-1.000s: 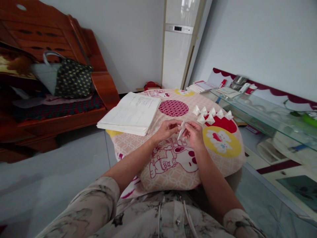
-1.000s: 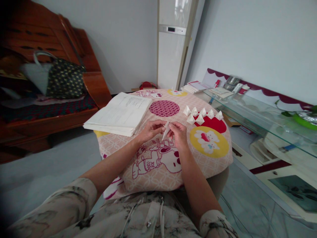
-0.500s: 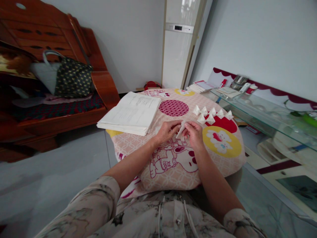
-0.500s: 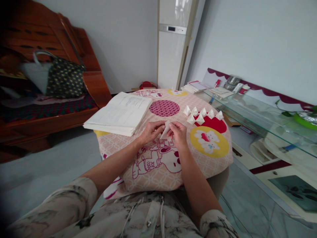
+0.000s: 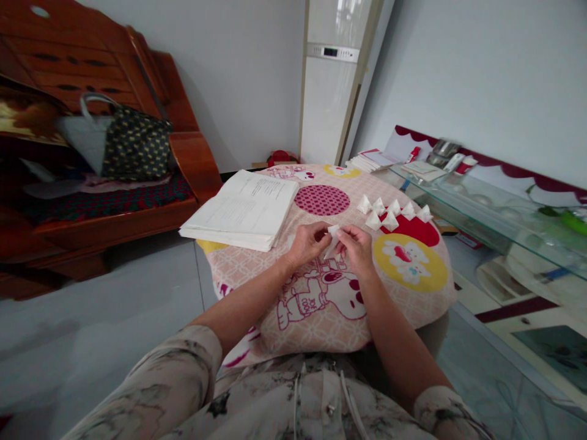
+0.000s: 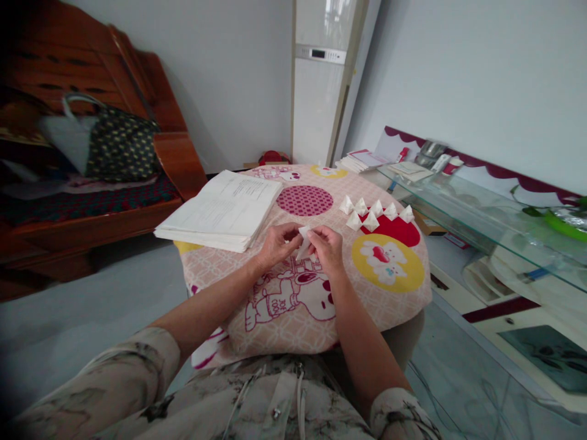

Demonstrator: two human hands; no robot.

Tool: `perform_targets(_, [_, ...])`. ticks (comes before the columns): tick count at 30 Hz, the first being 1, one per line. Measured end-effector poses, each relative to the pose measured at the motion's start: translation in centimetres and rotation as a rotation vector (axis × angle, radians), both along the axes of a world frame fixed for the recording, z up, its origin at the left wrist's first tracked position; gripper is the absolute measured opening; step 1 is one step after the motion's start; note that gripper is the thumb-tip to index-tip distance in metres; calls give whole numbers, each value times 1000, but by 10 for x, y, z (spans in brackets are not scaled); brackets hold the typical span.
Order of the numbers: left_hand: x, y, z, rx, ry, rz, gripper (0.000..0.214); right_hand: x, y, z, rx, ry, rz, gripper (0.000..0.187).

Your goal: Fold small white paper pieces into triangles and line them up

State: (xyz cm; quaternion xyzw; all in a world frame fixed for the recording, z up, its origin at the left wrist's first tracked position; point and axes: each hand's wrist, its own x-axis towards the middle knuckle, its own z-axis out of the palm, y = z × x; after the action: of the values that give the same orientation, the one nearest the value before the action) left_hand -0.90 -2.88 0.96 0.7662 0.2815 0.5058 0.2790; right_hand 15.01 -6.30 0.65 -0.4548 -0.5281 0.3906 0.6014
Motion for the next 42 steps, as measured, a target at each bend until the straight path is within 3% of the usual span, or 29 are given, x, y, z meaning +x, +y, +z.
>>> perform_targets(7, [-1,-3,1,88,29,77,17,-3,-4,12,53,-162,-85,30])
perform_targets(13, [-1,-8,3,121,26,37,11,-4,-5,16,60,-184,-80,29])
perform_targets(20, [-3,3,1,-16,-29,-100,20,3,-5,12,32,-189,-30,33])
perform_targets(26, [0,4,-2,-139,-57,-136,21,3,-6,12,5,-211,-17,33])
perform_targets(35, [3,-7,3,-25,19,38,12,-2,-6,15,20,-288,-122,27])
perform_targets(42, [4,-11,1,119,118,114,6,-7,-8,20,157,-494,-286,21])
